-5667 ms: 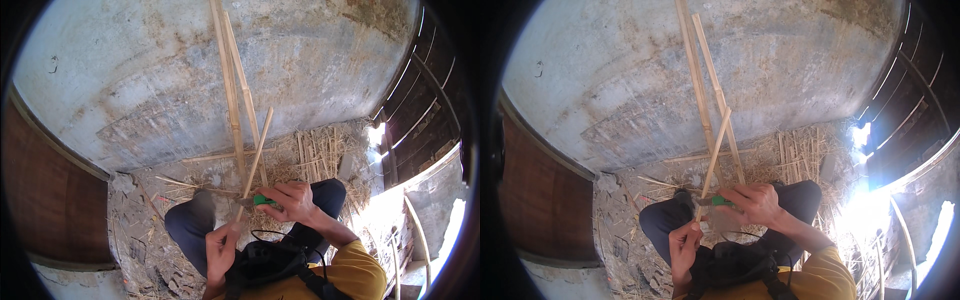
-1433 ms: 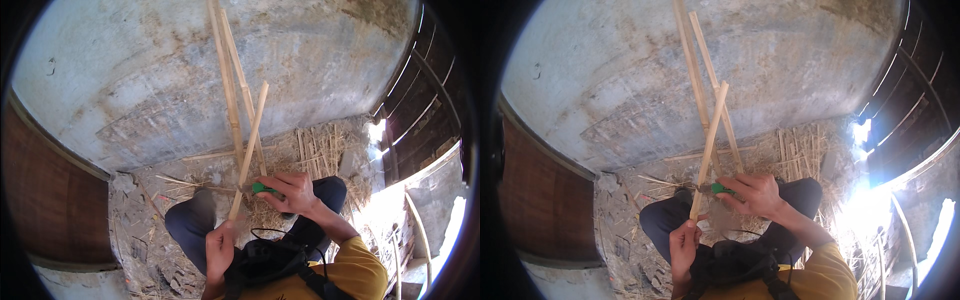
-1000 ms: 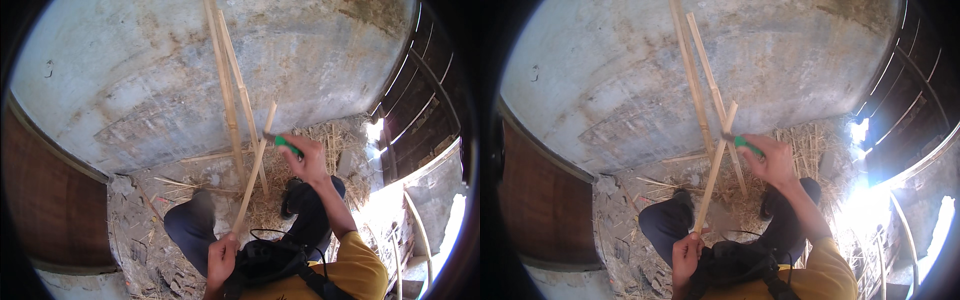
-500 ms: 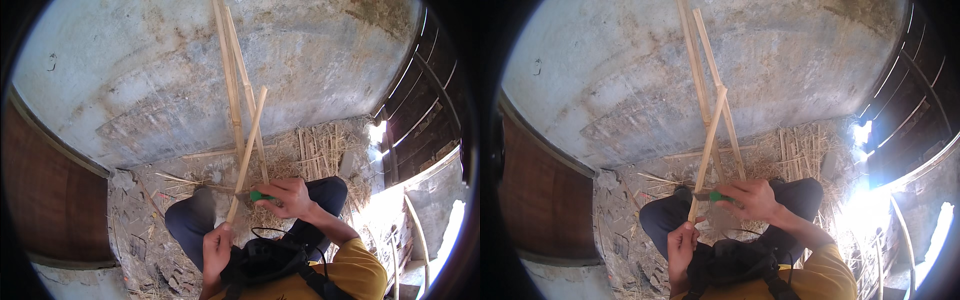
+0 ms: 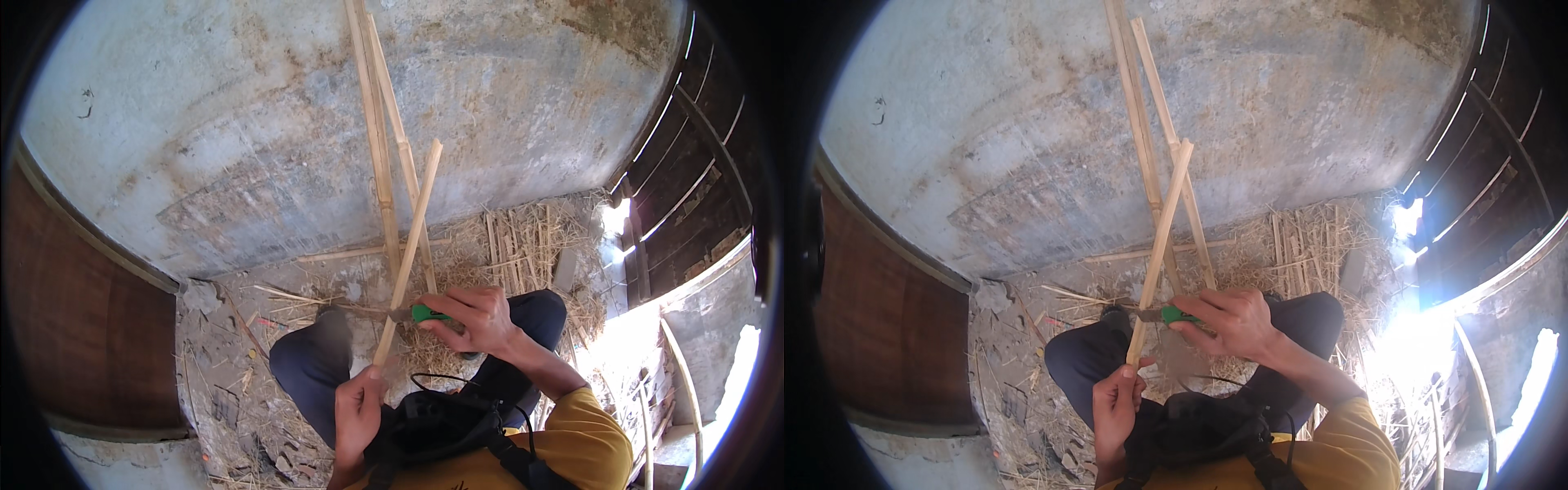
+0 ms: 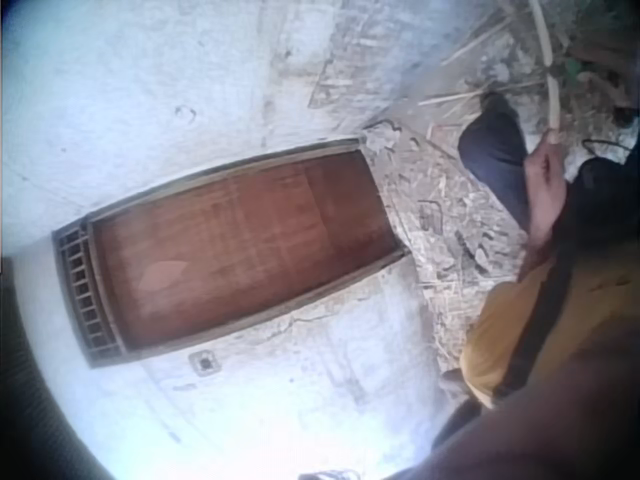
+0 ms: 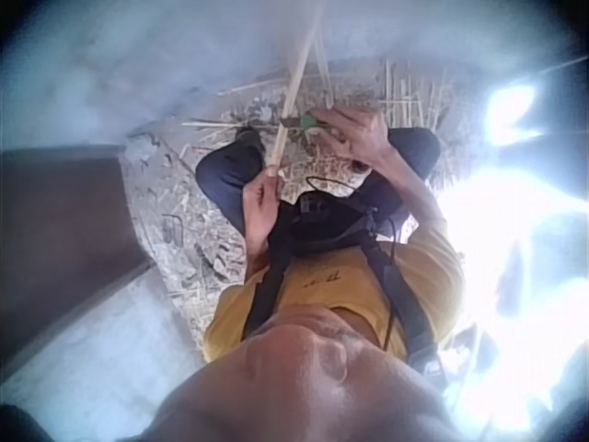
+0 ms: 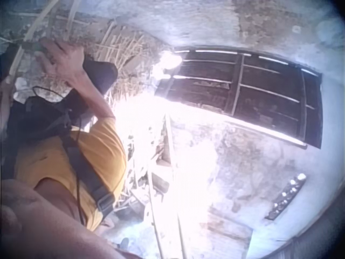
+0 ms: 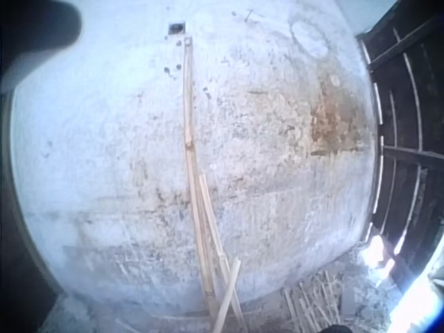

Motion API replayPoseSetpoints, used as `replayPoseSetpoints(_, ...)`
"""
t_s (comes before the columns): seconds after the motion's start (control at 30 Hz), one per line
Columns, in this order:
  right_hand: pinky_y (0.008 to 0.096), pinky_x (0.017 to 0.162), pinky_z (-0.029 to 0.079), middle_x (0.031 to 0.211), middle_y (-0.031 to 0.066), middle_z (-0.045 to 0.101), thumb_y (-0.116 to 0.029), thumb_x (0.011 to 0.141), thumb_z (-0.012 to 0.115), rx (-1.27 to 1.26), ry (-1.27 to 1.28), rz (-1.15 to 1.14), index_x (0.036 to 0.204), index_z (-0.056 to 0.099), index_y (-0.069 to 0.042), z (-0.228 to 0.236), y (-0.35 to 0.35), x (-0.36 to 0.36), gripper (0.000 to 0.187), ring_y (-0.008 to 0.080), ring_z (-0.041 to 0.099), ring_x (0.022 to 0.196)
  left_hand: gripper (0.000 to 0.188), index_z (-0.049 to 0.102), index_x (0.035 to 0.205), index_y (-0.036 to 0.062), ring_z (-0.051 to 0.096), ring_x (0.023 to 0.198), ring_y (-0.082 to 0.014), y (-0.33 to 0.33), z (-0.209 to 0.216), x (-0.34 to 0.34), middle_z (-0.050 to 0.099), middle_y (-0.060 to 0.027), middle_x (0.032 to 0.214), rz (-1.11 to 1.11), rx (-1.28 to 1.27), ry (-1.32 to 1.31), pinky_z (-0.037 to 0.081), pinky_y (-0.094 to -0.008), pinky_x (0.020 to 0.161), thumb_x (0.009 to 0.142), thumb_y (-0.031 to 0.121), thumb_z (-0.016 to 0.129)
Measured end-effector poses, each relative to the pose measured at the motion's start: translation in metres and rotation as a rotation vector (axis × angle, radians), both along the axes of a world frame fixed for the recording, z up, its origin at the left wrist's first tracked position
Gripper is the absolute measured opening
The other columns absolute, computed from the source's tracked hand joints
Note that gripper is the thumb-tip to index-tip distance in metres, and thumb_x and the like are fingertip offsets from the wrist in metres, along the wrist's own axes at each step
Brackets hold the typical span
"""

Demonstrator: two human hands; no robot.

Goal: The person shaves thin bamboo slats using a small knife, holding the slats against a larger bamboo frame while sitting down.

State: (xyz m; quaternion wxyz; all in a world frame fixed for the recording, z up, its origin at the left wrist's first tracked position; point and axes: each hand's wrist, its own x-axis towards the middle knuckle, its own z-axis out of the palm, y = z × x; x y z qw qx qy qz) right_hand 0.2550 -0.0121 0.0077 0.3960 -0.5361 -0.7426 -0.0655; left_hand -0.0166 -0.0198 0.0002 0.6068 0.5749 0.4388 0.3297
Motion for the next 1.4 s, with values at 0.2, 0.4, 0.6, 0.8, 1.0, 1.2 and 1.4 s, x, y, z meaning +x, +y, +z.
replayPoseSetpoints(0.2, 0.0342, 0.046, 0.048, 0.07, -0.0017, 0.061, -0.034, 0.087, 0.089, 0.037, 0.002, -0.025, 0.115, 0.081, -0.018, -0.001, 0.004, 0.004, 0.033, 0.0191, 0.061, 0.051, 0.035, 0.061, 0.093, -0.0032, 0.039, 0.066, -0.0034, -0.003, 0.001, -0.001, 0.045, 0.0046, 0.07, -0.001, 0.0, -0.01, 0.033, -0.0267, 0.058, 0.119, 0.017, 0.05)
replayPoseSetpoints(0.4, 0.0341, 0.046, 0.047, 0.069, -0.0019, 0.061, -0.034, 0.087, 0.089, 0.056, -0.005, -0.031, 0.115, 0.081, -0.018, 0.0, 0.006, 0.004, 0.033, 0.0189, 0.061, 0.051, 0.04, 0.052, 0.083, -0.0003, 0.039, 0.066, -0.004, -0.004, 0.002, -0.002, 0.045, 0.0037, 0.069, 0.01, -0.01, -0.015, 0.033, -0.0272, 0.058, 0.119, 0.017, 0.049)
replayPoseSetpoints(0.6, 0.0336, 0.049, 0.052, 0.075, 0.0005, 0.07, -0.032, 0.088, 0.089, 0.027, -0.026, -0.059, 0.116, 0.083, -0.018, 0.008, 0.007, 0.006, 0.031, 0.0208, 0.066, 0.054, 0.041, 0.053, 0.083, -0.0007, 0.039, 0.066, -0.0047, -0.005, 0.0, -0.004, 0.046, 0.0026, 0.069, -0.004, 0.019, -0.004, 0.033, -0.0276, 0.058, 0.119, 0.018, 0.049)
replayPoseSetpoints(0.8, 0.0357, 0.066, 0.063, 0.104, 0.0102, 0.084, -0.028, 0.094, 0.085, 0.054, 0.184, -0.172, 0.116, 0.084, -0.012, 0.016, 0.03, 0.045, 0.027, 0.0268, 0.08, 0.076, 0.042, 0.053, 0.083, -0.0018, 0.043, 0.065, -0.006, -0.018, -0.011, -0.01, 0.05, 0.0006, 0.069, -0.029, -0.013, 0.036, 0.036, -0.0275, 0.059, 0.119, 0.019, 0.05)
replayPoseSetpoints(1.0, 0.0355, 0.067, 0.063, 0.102, 0.0089, 0.084, -0.026, 0.096, 0.084, 0.012, 0.188, -0.16, 0.117, 0.084, -0.012, 0.024, 0.034, 0.051, 0.025, 0.0261, 0.08, 0.079, 0.042, 0.053, 0.083, -0.0021, 0.043, 0.065, -0.0057, -0.019, -0.007, -0.011, 0.049, 0.0003, 0.069, -0.025, -0.032, 0.021, 0.036, -0.0271, 0.059, 0.119, 0.019, 0.05)
replayPoseSetpoints(1.2, 0.036, 0.065, 0.061, 0.099, 0.0094, 0.083, -0.027, 0.096, 0.084, 0.035, 0.193, -0.148, 0.117, 0.084, -0.013, 0.02, 0.044, 0.055, 0.025, 0.0258, 0.078, 0.074, 0.042, 0.053, 0.084, -0.0018, 0.043, 0.065, -0.0052, -0.021, -0.008, -0.018, 0.05, 0.0007, 0.069, -0.024, -0.062, 0.023, 0.036, -0.0264, 0.059, 0.12, 0.019, 0.049)
replayPoseSetpoints(1.4, 0.0376, 0.073, 0.06, 0.098, 0.0177, 0.081, -0.023, 0.098, 0.082, -0.056, 0.235, -0.244, 0.117, 0.082, -0.003, 0.029, 0.054, 0.073, 0.028, 0.0318, 0.079, 0.081, 0.041, 0.057, 0.086, -0.0021, 0.044, 0.066, -0.0044, -0.024, -0.013, -0.025, 0.051, 0.0021, 0.07, -0.034, -0.07, 0.072, 0.035, -0.0258, 0.059, 0.12, 0.02, 0.049)
